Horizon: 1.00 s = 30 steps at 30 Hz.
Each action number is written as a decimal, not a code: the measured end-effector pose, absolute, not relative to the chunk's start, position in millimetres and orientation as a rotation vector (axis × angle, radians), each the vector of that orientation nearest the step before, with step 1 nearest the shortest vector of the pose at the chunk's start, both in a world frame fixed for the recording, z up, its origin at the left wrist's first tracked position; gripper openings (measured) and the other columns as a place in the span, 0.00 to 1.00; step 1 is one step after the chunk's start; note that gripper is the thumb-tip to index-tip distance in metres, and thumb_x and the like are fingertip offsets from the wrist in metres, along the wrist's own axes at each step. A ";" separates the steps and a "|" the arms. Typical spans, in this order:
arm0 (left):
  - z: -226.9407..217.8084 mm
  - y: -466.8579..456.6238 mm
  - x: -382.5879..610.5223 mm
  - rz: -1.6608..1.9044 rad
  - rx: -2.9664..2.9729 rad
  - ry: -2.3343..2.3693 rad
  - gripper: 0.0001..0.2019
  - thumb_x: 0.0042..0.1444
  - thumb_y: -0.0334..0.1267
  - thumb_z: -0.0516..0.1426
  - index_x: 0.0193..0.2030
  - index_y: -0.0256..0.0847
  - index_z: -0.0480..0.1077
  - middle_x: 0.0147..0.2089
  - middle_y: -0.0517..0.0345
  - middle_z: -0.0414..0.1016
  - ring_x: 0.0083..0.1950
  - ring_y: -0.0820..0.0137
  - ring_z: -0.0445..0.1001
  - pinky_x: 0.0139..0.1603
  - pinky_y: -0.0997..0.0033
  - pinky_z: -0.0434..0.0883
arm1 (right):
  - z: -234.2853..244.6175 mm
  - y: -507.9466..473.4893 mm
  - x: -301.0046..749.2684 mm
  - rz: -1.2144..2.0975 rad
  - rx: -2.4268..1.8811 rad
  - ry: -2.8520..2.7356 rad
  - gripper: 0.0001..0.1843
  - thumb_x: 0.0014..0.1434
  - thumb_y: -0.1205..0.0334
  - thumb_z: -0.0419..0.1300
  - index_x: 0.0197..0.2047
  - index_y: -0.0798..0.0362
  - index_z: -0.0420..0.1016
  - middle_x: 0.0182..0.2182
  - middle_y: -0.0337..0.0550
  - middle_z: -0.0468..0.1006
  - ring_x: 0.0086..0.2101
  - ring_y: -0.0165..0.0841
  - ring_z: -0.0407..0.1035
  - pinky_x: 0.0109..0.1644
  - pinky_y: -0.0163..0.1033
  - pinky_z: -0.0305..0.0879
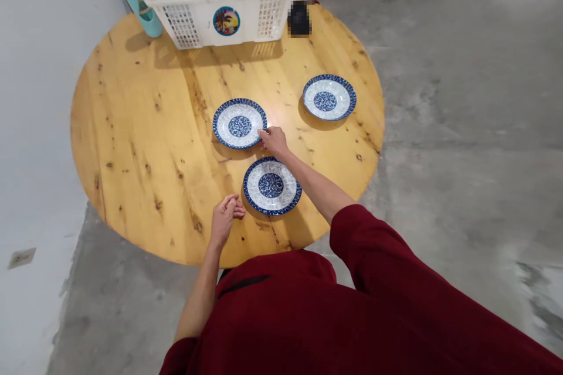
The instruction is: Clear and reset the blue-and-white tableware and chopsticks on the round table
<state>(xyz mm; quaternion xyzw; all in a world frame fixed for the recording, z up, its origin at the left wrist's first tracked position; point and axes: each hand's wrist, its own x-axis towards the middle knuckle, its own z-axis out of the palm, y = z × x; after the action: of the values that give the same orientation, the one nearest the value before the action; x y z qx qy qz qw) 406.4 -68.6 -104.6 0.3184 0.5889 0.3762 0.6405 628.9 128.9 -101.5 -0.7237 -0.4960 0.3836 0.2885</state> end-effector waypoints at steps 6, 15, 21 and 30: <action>-104.0 -65.3 405.6 0.827 0.701 1.353 0.25 0.58 0.55 0.62 0.51 0.34 0.72 0.34 0.55 0.77 0.30 0.72 0.78 0.32 0.72 0.77 | -97.7 136.7 621.7 1.046 -2.022 -1.326 0.11 0.64 0.58 0.55 0.31 0.51 0.72 0.20 0.42 0.75 0.29 0.41 0.75 0.44 0.44 0.73; -101.7 -62.9 406.0 0.788 0.722 1.343 0.27 0.56 0.57 0.63 0.51 0.35 0.71 0.34 0.56 0.77 0.30 0.71 0.79 0.32 0.72 0.76 | -92.4 140.1 620.1 1.084 -2.115 -1.302 0.10 0.61 0.63 0.54 0.30 0.51 0.72 0.20 0.47 0.75 0.33 0.45 0.75 0.47 0.46 0.71; -99.7 -61.0 403.4 0.765 0.704 1.319 0.28 0.55 0.57 0.64 0.51 0.34 0.72 0.34 0.55 0.77 0.30 0.72 0.78 0.31 0.73 0.75 | -93.1 138.2 610.8 1.071 -2.076 -1.190 0.06 0.58 0.65 0.58 0.30 0.51 0.73 0.15 0.43 0.69 0.30 0.44 0.73 0.45 0.45 0.71; -101.9 -60.7 371.4 0.699 0.721 1.205 0.27 0.54 0.57 0.64 0.49 0.34 0.75 0.37 0.52 0.78 0.33 0.71 0.79 0.34 0.73 0.75 | -105.3 129.5 560.7 1.051 -2.095 -0.968 0.09 0.56 0.65 0.56 0.25 0.52 0.72 0.17 0.46 0.73 0.28 0.41 0.74 0.38 0.40 0.72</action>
<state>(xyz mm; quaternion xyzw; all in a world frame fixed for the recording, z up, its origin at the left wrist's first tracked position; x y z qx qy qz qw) 371.4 -60.7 -101.9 0.3248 0.5427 0.3146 0.7078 560.7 129.5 -105.3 -0.7887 -0.3642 0.3955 0.2982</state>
